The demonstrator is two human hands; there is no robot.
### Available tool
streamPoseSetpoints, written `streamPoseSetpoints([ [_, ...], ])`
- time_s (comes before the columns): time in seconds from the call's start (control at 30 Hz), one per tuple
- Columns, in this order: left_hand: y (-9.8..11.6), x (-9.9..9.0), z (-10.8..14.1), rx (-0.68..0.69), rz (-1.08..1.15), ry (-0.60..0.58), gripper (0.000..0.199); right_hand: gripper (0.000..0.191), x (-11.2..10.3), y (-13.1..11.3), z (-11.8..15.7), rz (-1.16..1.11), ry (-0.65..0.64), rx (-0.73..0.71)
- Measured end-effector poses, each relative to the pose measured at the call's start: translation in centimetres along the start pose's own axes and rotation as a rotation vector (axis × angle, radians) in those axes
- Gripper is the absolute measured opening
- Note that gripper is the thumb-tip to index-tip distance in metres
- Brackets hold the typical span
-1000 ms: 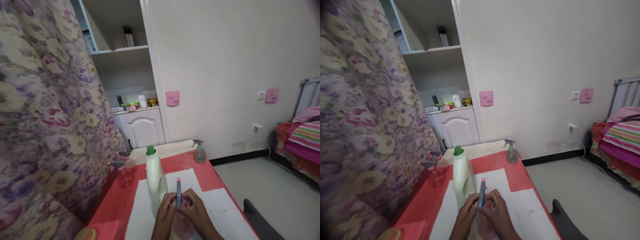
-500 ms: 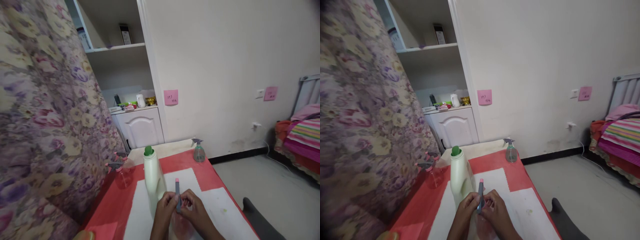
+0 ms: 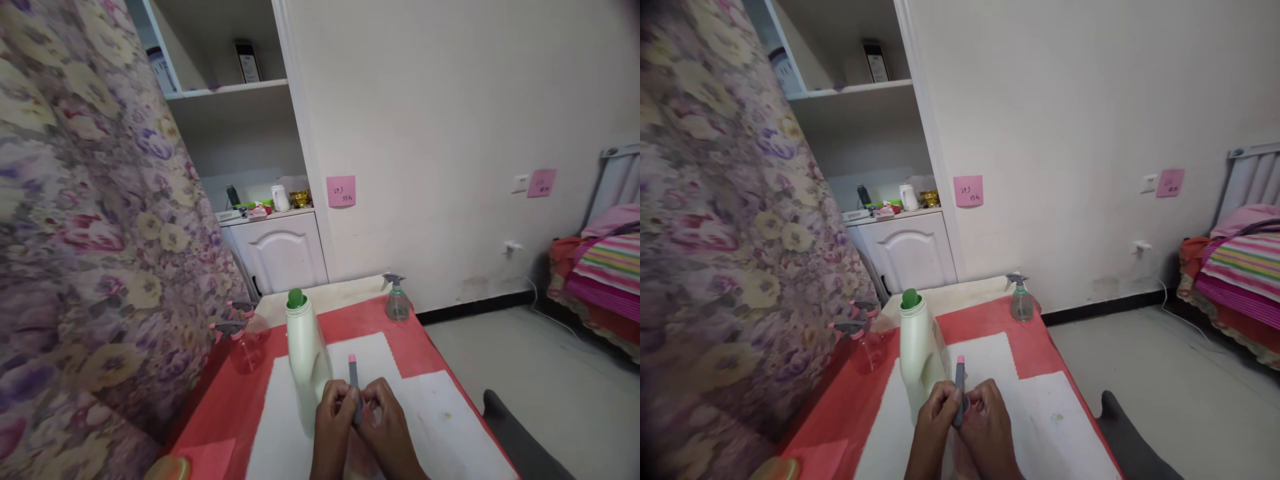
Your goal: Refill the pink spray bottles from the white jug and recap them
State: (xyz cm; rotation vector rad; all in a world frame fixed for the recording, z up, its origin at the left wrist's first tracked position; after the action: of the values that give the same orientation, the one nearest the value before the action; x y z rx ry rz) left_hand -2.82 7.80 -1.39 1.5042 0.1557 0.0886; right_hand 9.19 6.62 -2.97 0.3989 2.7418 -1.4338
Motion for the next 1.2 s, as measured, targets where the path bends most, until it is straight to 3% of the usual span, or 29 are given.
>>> streamPoseSetpoints([
  [0.1, -0.1, 0.0, 0.2, 0.007, -0.011, 0.025, 0.039, 0.01, -0.3, -0.4, -0.4, -0.071, -0.109, -0.032],
  [0.2, -0.1, 0.0, 0.2, 0.026, -0.021, 0.028, 0.037, 0.015, -0.6, -1.0, -0.8, -0.181, -0.177, -0.086],
  [0.5, -0.4, -0.4, 0.1, 0.113, -0.056, 0.037, 0.032, 0.018, 0.7, 0.3, 0.0, -0.158, 0.025, 0.031],
  [0.7, -0.2, -0.2, 0.2, 0.12, -0.049, 0.042, 0.036, 0.016, -0.1, -0.8, -0.6, -0.289, -0.152, -0.079],
  [0.77, -0.1, -0.2, 0.3, 0.117, -0.043, 0.052, 0.036, 0.012, -0.1, -0.7, -0.7, -0.297, -0.134, -0.094],
  [0.9, -0.4, -0.2, 0.3, 0.095, -0.04, 0.057, 0.037, 0.011, 0.1, -0.2, -0.5, -0.188, -0.01, 0.007],
  [1.07, -0.4, -0.2, 0.2, 0.11, -0.054, 0.063, 0.038, 0.015, 0.0, -1.1, -0.3, -0.262, -0.176, -0.042],
  [1.2, 0.0, -0.1, 0.2, 0.142, -0.063, 0.061, 0.037, 0.01, -0.4, -0.6, -0.5, -0.217, -0.079, -0.045],
])
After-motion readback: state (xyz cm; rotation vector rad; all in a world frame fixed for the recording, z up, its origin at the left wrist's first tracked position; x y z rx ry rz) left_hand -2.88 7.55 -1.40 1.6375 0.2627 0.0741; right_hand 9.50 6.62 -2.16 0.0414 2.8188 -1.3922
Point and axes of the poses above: each hand's wrist, its own z-axis away from the middle knuckle, its own x-axis out of the palm, y = z × x, the point moved 4 cm from there along -z, towards the middle knuckle, and after that the axes turned 13 degrees about -x, right-handed, at the moved point
